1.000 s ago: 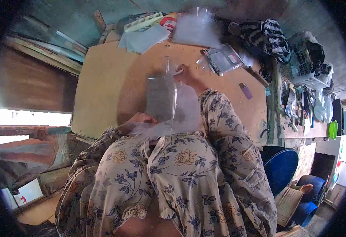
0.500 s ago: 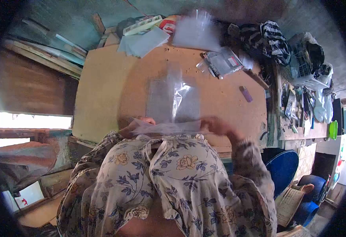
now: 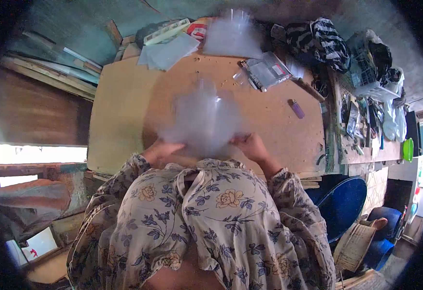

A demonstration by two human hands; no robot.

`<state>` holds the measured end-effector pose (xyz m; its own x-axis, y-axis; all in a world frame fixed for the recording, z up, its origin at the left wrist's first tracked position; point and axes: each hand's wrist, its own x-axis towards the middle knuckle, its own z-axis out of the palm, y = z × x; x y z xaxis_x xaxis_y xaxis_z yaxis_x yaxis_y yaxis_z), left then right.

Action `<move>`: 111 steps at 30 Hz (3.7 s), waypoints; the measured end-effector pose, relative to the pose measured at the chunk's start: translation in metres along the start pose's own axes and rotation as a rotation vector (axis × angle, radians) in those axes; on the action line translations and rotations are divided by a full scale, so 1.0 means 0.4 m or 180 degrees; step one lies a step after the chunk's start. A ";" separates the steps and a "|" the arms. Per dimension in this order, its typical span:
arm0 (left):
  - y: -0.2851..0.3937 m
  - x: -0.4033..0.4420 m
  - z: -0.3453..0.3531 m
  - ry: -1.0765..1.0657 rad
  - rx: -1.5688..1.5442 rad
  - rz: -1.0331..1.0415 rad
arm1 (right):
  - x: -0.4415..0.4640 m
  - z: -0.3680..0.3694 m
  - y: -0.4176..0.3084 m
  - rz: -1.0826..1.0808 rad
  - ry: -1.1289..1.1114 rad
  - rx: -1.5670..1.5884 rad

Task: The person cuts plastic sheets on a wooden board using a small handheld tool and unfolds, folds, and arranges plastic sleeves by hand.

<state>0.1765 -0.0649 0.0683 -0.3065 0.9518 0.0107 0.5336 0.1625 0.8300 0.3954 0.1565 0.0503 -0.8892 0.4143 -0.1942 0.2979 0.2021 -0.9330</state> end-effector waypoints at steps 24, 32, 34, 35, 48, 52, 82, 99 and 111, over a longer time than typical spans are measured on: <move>-0.046 0.092 0.039 0.0930 -0.1004 -0.1896 | 0.102 0.194 -0.051 -0.1634 -0.0134 -0.3688; -0.031 0.079 0.052 0.0761 -0.1129 -0.1249 | 0.122 0.205 -0.072 -0.1431 -0.0176 -0.3561; -0.030 0.089 0.038 0.0553 -0.1603 -0.1802 | 0.124 0.186 -0.136 -0.1509 -0.0199 -0.3506; -0.040 0.097 0.029 0.0632 -0.1608 -0.1780 | 0.132 0.176 -0.171 -0.0962 -0.0470 -0.3157; -0.231 -0.122 -0.274 0.2109 0.2431 -0.2542 | 0.328 0.083 -0.266 0.0752 0.0831 0.2910; -0.202 -0.121 -0.272 0.1941 0.2477 -0.2442 | 0.514 0.113 -0.426 0.0062 0.0417 0.2835; -0.171 -0.111 -0.280 0.1651 0.2400 -0.2527 | 0.861 0.362 -0.362 -0.0302 0.0567 -0.3425; -0.200 -0.110 -0.270 0.1900 0.2865 -0.2221 | 0.593 0.212 -0.182 -0.0798 0.0186 -0.3746; -0.212 -0.108 -0.262 0.1752 0.2708 -0.2297 | 0.459 0.289 -0.267 -0.0474 0.0662 -0.1206</move>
<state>0.0620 -0.1469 0.0558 -0.9218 0.3729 0.1054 0.3841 0.9153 0.1210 0.1604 0.1085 0.0793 -0.8549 0.5176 0.0348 0.3125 0.5673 -0.7619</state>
